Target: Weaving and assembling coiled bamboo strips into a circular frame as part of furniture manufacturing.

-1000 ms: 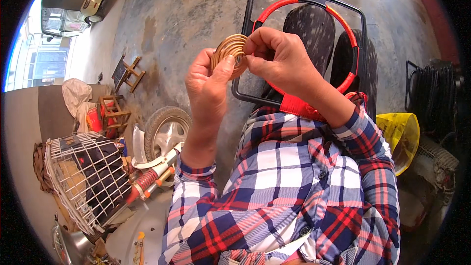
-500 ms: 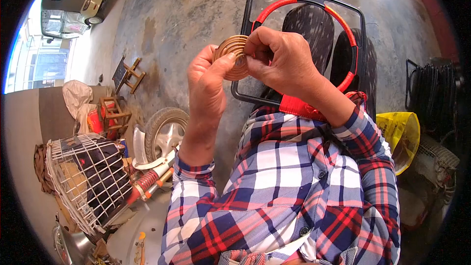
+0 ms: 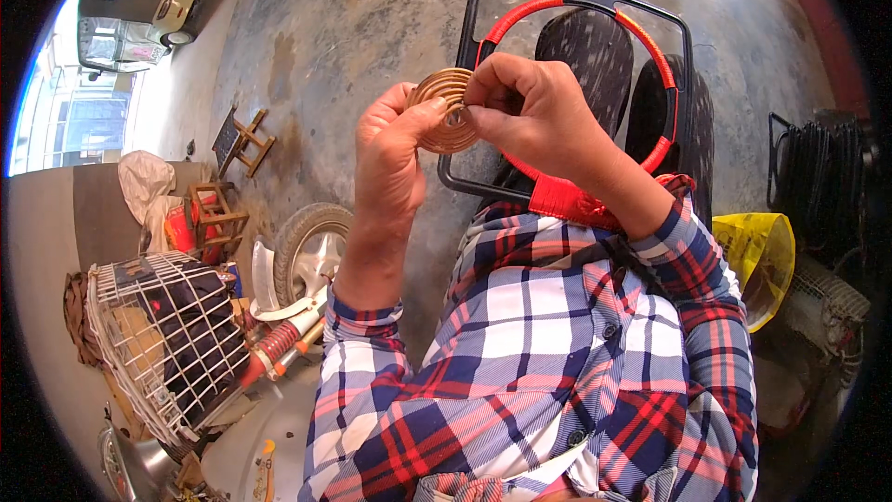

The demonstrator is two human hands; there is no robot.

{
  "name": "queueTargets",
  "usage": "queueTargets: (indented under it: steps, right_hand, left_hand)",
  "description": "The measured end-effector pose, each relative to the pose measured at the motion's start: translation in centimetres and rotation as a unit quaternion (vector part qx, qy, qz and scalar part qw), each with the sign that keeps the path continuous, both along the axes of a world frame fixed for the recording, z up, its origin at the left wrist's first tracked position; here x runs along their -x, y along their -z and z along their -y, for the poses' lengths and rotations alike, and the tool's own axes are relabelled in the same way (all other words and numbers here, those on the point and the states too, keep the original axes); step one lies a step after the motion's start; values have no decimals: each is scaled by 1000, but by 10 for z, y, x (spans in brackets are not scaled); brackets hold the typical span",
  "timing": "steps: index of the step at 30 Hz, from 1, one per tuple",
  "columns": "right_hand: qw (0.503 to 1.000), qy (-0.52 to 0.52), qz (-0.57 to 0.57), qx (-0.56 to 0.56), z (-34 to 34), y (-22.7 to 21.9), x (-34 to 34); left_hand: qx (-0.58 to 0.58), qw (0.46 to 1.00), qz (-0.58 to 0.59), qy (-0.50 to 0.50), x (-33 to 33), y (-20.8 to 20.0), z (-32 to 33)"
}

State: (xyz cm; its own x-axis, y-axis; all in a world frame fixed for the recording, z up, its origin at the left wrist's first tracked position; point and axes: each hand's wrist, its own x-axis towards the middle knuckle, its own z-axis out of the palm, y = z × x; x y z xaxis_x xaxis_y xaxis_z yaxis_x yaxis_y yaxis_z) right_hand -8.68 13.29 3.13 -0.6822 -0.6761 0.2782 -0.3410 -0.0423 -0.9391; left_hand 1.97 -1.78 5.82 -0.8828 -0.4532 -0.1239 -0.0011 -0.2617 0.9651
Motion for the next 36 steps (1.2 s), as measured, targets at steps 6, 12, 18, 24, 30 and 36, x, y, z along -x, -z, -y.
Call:
queueTargets:
  steps: [6,12,18,24,30,36]
  right_hand:
    - [999,-17,39,7,0,-1,3]
    - [995,-28,92,29,-1,-2,3]
    - [998,-3,62,10,-3,-3,3]
    - [1000,14,3,-16,-3,-5,2]
    - [999,11,-10,-37,-5,-8,2]
    - [999,2,32,-17,-4,-8,1]
  left_hand:
    - [0,1000,14,24,0,-1,3]
    - [1,998,-8,56,-2,4,5]
    - [24,999,-1,47,-4,6,5]
    - [10,999,-14,51,-2,3,2]
    - [2,998,-13,58,-3,2,4]
    - [-39,997,4,62,-1,2,8]
